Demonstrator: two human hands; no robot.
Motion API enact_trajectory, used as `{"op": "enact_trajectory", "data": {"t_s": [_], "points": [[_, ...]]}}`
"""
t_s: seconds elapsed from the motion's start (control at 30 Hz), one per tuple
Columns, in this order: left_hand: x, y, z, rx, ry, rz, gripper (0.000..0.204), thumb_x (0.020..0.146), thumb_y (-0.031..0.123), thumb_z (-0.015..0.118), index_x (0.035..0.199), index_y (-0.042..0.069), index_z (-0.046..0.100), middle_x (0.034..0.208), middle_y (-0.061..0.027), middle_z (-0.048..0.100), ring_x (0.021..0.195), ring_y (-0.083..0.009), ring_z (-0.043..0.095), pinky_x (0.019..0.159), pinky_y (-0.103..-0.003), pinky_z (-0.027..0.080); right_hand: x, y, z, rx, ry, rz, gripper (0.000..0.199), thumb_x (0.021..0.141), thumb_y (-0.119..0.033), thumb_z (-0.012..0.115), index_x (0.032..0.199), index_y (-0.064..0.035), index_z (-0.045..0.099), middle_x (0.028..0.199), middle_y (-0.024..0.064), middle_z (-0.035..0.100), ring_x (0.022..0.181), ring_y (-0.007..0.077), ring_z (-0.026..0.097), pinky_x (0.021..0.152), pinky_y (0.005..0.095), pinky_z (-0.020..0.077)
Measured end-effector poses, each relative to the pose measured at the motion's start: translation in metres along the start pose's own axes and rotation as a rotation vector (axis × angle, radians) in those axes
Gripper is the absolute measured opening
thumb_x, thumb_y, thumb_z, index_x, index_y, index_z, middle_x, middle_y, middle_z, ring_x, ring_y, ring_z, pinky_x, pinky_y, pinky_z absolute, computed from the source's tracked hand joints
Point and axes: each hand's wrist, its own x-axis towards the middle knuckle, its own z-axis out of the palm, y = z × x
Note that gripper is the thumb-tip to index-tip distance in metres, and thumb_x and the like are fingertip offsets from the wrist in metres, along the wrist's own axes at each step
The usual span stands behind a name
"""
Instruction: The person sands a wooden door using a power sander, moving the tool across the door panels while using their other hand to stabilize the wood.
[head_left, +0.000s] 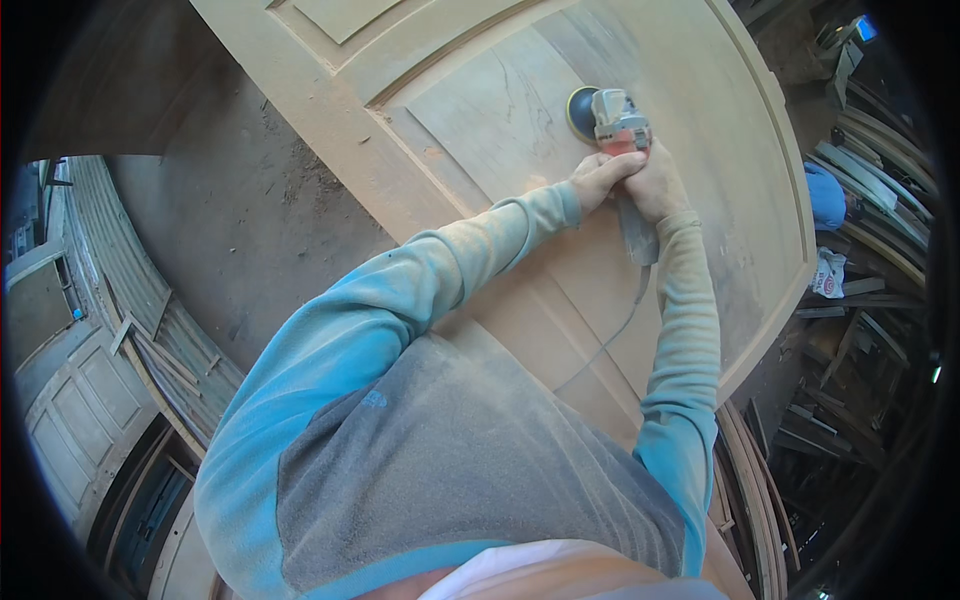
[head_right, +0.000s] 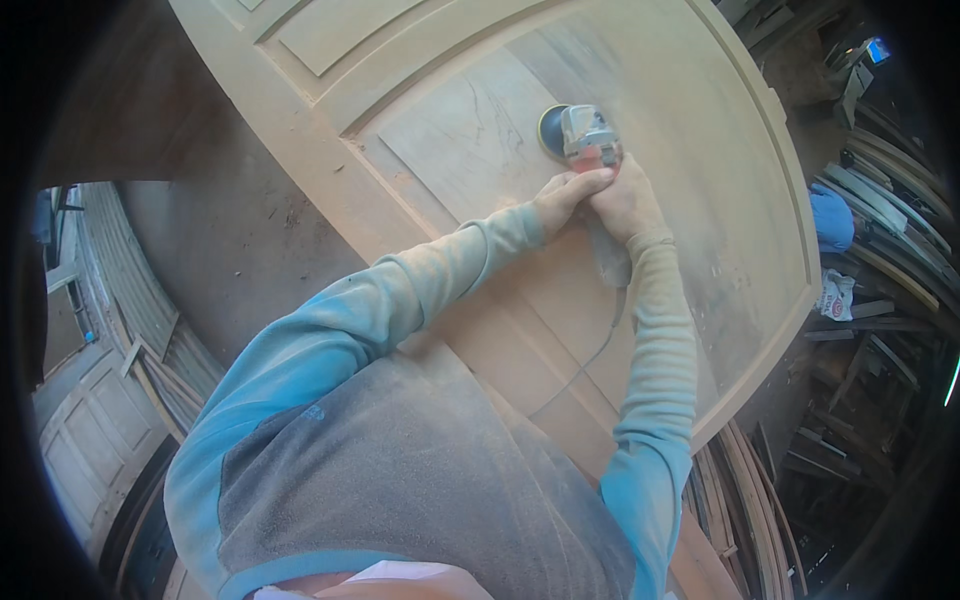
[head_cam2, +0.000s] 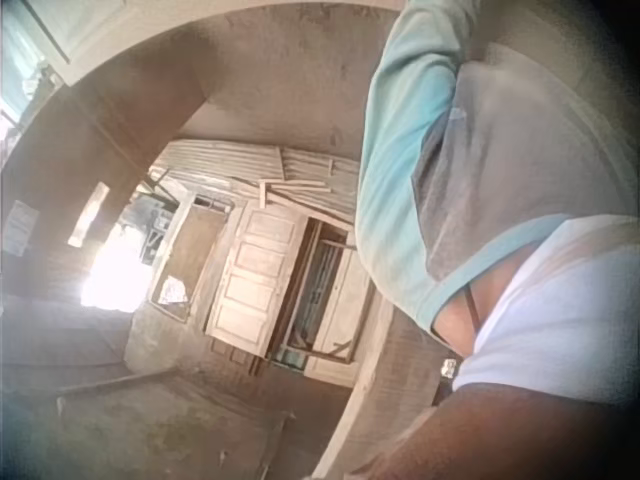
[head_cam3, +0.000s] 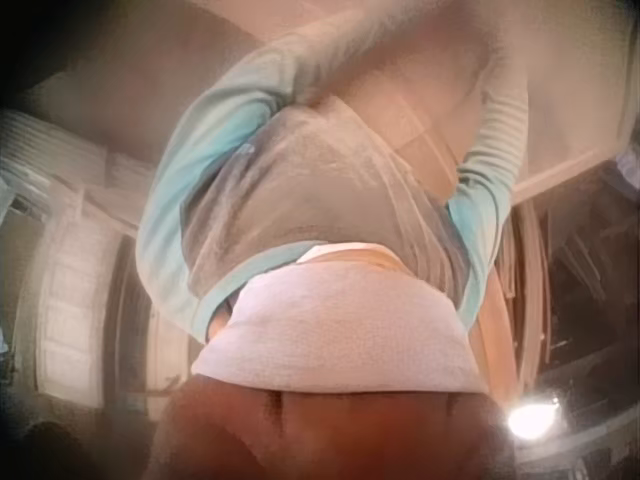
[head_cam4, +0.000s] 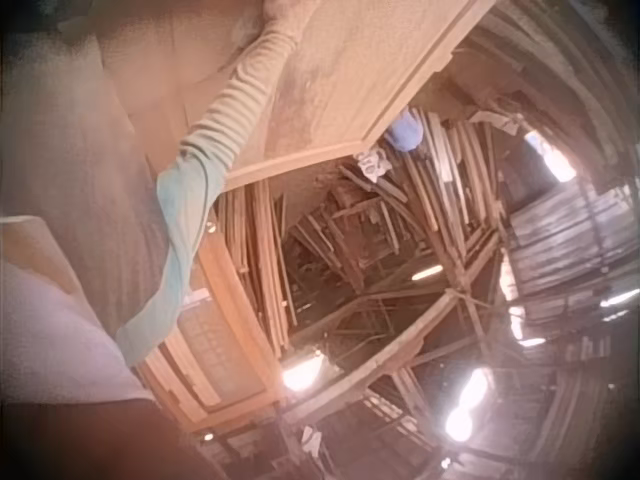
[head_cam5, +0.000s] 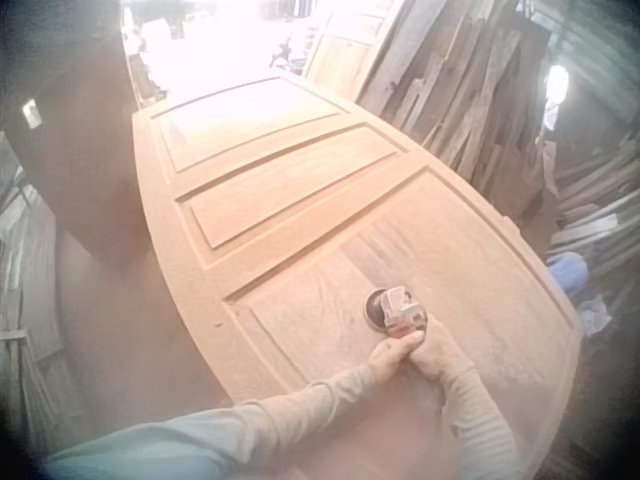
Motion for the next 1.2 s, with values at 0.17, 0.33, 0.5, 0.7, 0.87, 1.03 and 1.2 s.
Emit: {"op": "enact_trajectory", "data": {"t_s": [0.17,0.33,0.5,0.7,0.87,1.03,1.2], "points": [[0.041,0.05,0.028,0.048,0.151,-0.163,0.067,0.094,0.056,0.069,0.134,0.002,0.063,0.127,-0.0132,0.068,0.117,-0.0268,0.066,0.1,-0.044,0.053,0.042,-0.014,-0.034,0.1,-0.074,0.277,0.04,0.088,-0.022,0.074,0.121,-0.0007,0.07,0.106,0.0161,0.076,0.096,0.0261,0.073,0.082,0.0384,0.0577],[0.003,0.044,-0.004,-0.013,0.07,-0.063,0.068,0.094,0.056,0.07,0.134,0.001,0.063,0.128,-0.0132,0.068,0.117,-0.0247,0.066,0.098,-0.042,0.054,0.034,-0.019,0.0,0.011,-0.117,0.046,0.049,0.088,-0.023,0.072,0.131,0.0004,0.064,0.111,0.0181,0.075,0.097,0.0287,0.074,0.083,0.0399,0.058],[-0.008,0.068,-0.024,-0.056,0.187,0.031,0.06,0.094,0.057,0.07,0.113,0.0,0.073,0.11,-0.0103,0.072,0.098,-0.0212,0.07,0.088,-0.038,0.057,0.05,-0.063,0.017,0.045,-0.237,0.149,0.06,0.086,-0.028,0.074,0.134,0.0036,0.059,0.12,0.0244,0.072,0.114,0.036,0.07,0.097,0.0427,0.0539],[-0.027,0.069,-0.042,-0.027,0.115,0.116,0.063,0.098,0.056,0.066,0.127,0.0,0.067,0.118,-0.0103,0.07,0.106,-0.0226,0.069,0.093,-0.04,0.056,0.051,-0.053,0.051,-0.227,-0.07,-0.159,0.04,0.09,-0.026,0.069,0.122,-0.0011,0.069,0.107,0.0176,0.077,0.097,0.0287,0.075,0.083,0.0391,0.0579],[-0.018,0.091,-0.038,0.002,0.272,-0.006,0.067,0.096,0.061,0.066,0.122,0.0,0.071,0.115,-0.0111,0.073,0.106,-0.0218,0.069,0.093,-0.039,0.056,0.059,-0.113,0.031,0.074,-0.244,0.12,0.038,0.09,-0.023,0.069,0.121,-0.0008,0.068,0.105,0.0177,0.076,0.097,0.0288,0.074,0.085,0.0393,0.0572],[-0.103,0.083,-0.06,-0.072,0.168,0.1,0.062,0.102,0.055,0.062,0.118,-0.005,0.071,0.116,-0.0108,0.072,0.111,-0.018,0.067,0.098,-0.035,0.054,0.028,-0.112,0.078,-0.114,-0.313,-0.004,0.053,0.089,-0.028,0.066,0.128,0.0054,0.055,0.115,0.0328,0.07,0.113,0.0488,0.067,0.096,0.0517,0.053],[-0.137,0.103,-0.063,-0.002,0.209,0.054,0.061,0.109,0.046,0.054,0.138,-0.007,0.06,0.134,-0.0118,0.065,0.126,-0.0196,0.061,0.11,-0.035,0.045,0.016,-0.145,0.093,-0.116,-0.343,0.062,0.05,0.087,-0.027,0.071,0.126,0.0023,0.059,0.115,0.0271,0.071,0.109,0.0432,0.07,0.095,0.0459,0.0538]]}}
